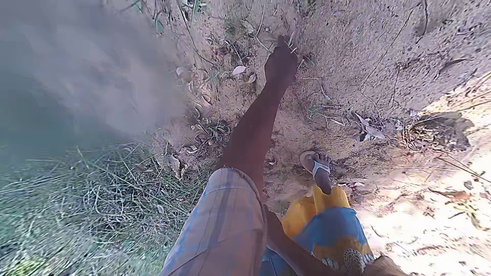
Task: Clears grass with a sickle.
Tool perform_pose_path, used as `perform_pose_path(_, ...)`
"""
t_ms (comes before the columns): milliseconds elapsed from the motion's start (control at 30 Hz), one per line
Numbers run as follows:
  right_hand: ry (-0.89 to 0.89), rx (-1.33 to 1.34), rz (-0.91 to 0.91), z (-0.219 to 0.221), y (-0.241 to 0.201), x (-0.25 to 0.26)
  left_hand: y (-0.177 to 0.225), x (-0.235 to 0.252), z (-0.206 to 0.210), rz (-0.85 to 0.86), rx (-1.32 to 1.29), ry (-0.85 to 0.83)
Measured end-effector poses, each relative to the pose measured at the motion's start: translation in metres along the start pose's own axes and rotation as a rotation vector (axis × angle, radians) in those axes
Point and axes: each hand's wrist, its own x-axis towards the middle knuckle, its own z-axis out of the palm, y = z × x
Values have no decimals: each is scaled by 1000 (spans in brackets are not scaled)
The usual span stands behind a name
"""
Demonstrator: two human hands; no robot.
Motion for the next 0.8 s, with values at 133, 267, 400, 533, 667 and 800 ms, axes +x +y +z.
perform_pose_path(133,0,42,7,-1,-1,-3,0,-9,3,-49,103,-173)
perform_pose_path(267,-18,14,22,0,-3,0,-14,-39,19,182,78,-275)
perform_pose_path(400,-34,32,22,0,-3,3,-22,-53,10,315,23,-210)
perform_pose_path(533,-40,77,18,-3,-3,4,20,-79,-2,782,-193,-71)
perform_pose_path(667,-23,91,18,-13,-13,1,32,-53,-2,535,-50,57)
perform_pose_path(800,16,118,-15,-16,-15,-2,11,-10,1,279,74,-126)
